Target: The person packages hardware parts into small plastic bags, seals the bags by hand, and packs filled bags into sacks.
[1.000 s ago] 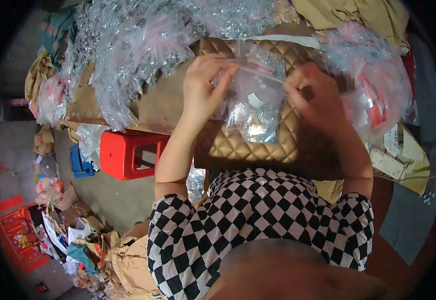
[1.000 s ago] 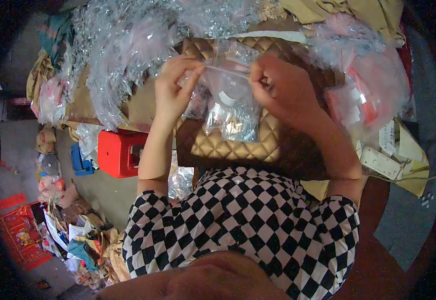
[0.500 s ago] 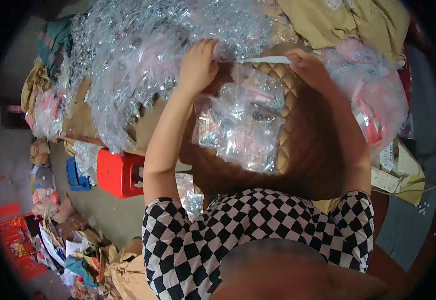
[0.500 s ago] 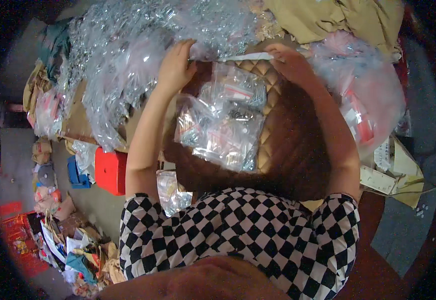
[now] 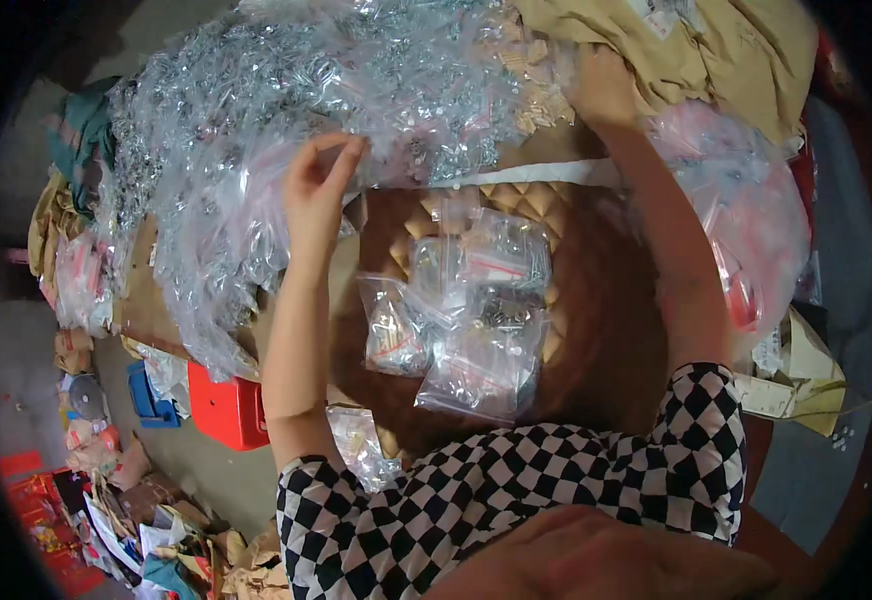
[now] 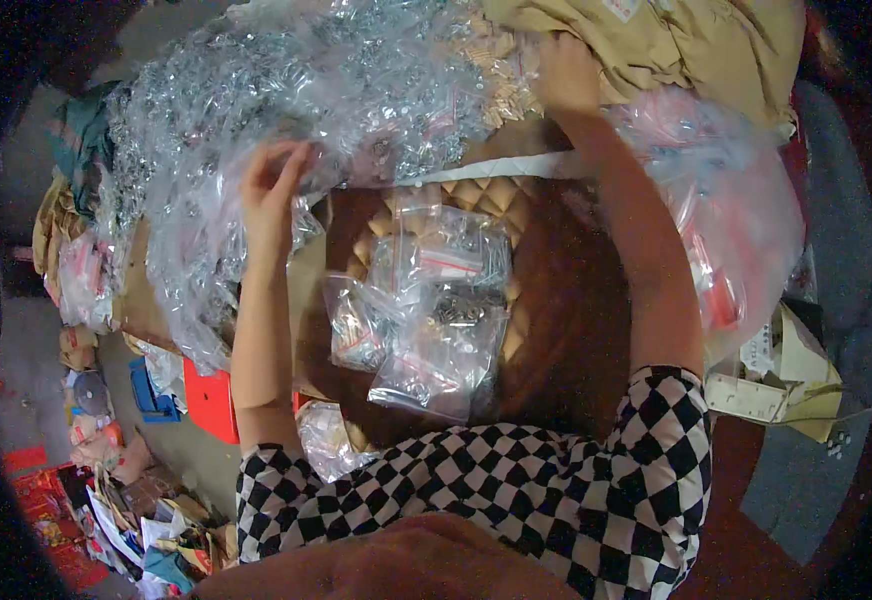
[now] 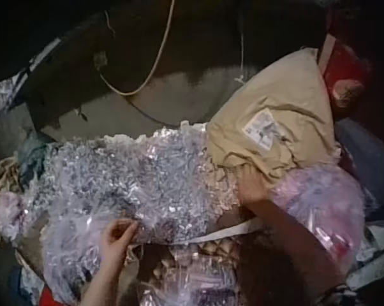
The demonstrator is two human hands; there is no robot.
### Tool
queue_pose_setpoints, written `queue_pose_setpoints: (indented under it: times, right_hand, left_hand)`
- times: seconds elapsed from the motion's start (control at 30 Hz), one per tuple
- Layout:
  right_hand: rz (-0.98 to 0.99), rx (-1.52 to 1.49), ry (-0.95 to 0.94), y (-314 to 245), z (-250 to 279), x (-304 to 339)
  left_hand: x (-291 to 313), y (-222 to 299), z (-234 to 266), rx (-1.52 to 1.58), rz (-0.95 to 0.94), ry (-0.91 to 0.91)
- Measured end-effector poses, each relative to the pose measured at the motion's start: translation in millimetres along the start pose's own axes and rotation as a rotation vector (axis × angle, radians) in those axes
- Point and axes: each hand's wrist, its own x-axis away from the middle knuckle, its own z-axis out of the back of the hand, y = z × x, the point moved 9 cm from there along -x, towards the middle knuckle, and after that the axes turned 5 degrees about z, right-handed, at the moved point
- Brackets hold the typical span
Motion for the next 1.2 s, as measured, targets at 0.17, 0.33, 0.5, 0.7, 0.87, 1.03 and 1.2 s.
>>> queue_pose_setpoints:
  times: [0.17, 0.33, 0.5, 0.7, 0.87, 1.03, 1.2]
  right_hand:
    - [0.105, 0.153, -0.118, 5.4, -48.3, -25.1]
    - [0.279, -0.202, -0.302, -51.6, -50.2, -9.2]
    - [0.160, -0.348, -0.806, -78.6, -22.1, 50.2]
    - [-0.080, -1.120, -0.586, -72.9, 43.4, 81.0]
    - [0.173, -1.230, -0.602, -134.1, 144.6, 135.0]
    - [0.035, -0.190, -0.248, -30.7, 97.0, 209.9]
    - [0.340, -0.142, -0.349, -117.2, 137.6, 293.2]
  left_hand:
    - [36.8, -14.5, -31.4, 0.428, 0.278, -0.050]
    - [59.0, -18.7, -65.5, 0.401, 0.315, -0.254]
    - [70.3, -0.9, -76.9, 0.383, 0.306, -0.342]
    - [80.9, 55.4, -98.8, 0.024, -0.124, -0.392]
    - [108.9, 68.3, -112.5, 0.014, -0.025, -0.532]
    - [127.1, 76.3, -92.9, 0.127, 0.076, -0.307]
    - [149.0, 69.0, -80.8, -0.019, 0.009, -0.357]
